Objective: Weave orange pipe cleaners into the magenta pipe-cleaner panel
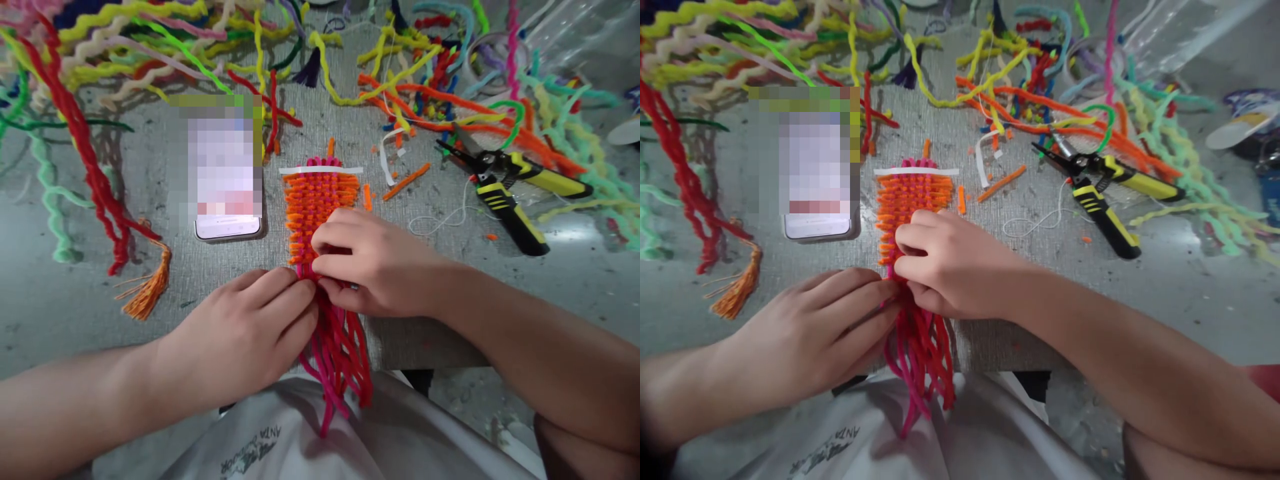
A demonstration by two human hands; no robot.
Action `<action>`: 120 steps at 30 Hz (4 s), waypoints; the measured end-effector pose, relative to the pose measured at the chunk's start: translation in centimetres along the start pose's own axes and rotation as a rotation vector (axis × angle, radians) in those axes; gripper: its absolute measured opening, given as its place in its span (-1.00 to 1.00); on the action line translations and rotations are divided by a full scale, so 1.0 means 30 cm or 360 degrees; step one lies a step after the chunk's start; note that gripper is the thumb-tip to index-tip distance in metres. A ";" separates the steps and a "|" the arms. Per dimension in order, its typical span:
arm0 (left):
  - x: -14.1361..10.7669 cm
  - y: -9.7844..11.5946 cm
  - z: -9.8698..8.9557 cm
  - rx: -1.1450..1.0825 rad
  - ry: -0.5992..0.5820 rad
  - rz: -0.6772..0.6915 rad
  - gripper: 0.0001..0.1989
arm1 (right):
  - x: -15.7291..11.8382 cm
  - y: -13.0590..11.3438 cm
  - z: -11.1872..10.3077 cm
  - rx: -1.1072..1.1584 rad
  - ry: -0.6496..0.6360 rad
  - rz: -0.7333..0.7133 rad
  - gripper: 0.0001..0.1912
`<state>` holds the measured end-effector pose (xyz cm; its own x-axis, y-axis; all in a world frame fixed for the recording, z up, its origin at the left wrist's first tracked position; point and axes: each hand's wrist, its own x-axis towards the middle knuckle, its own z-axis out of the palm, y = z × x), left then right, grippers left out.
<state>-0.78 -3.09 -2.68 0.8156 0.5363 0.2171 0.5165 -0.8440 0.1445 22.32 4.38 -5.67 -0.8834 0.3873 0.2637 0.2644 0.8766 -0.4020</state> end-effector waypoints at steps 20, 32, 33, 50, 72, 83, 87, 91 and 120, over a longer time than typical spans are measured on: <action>-0.005 -0.039 0.050 0.0103 -0.0068 -0.0371 -0.72 | 0.003 -0.013 0.045 -0.0090 0.0126 0.0049 -0.81; -0.011 -0.038 0.044 -0.0009 -0.0060 -0.0323 -0.74 | -0.029 0.005 -0.007 0.0367 0.0040 0.0083 -0.89; -0.010 -0.038 0.044 -0.0008 -0.0071 -0.0324 -0.73 | -0.028 0.003 -0.007 0.0386 0.0028 0.0098 -0.90; -0.009 -0.035 0.050 -0.0021 -0.0054 -0.0325 -0.76 | -0.025 -0.026 0.002 0.0397 -0.0021 0.0275 -0.84; -0.007 -0.039 0.046 -0.0065 -0.0054 -0.0332 -0.79 | -0.031 -0.083 0.041 0.0294 0.0186 0.0458 -0.95; -0.002 -0.040 0.046 -0.0040 -0.0058 -0.0350 -0.76 | -0.025 -0.074 0.043 0.0385 0.0268 0.0517 -0.85; -0.001 -0.041 0.047 -0.0070 -0.0023 -0.0333 -0.77 | -0.036 -0.044 0.021 0.0540 0.0285 0.0433 -0.87; -0.003 -0.039 0.049 -0.0084 0.0002 -0.0326 -0.80 | -0.048 0.000 -0.005 0.0543 0.0307 0.0330 -0.84; -0.008 -0.036 0.045 0.0063 -0.0173 -0.0168 -0.62 | -0.064 0.076 -0.041 0.0352 0.0041 0.0067 -0.79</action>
<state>-1.20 -2.32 -4.20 0.7788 0.6199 0.0964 0.6088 -0.7839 0.1223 25.09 5.97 -6.01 -0.8625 0.4320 0.2637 0.2073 0.7768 -0.5947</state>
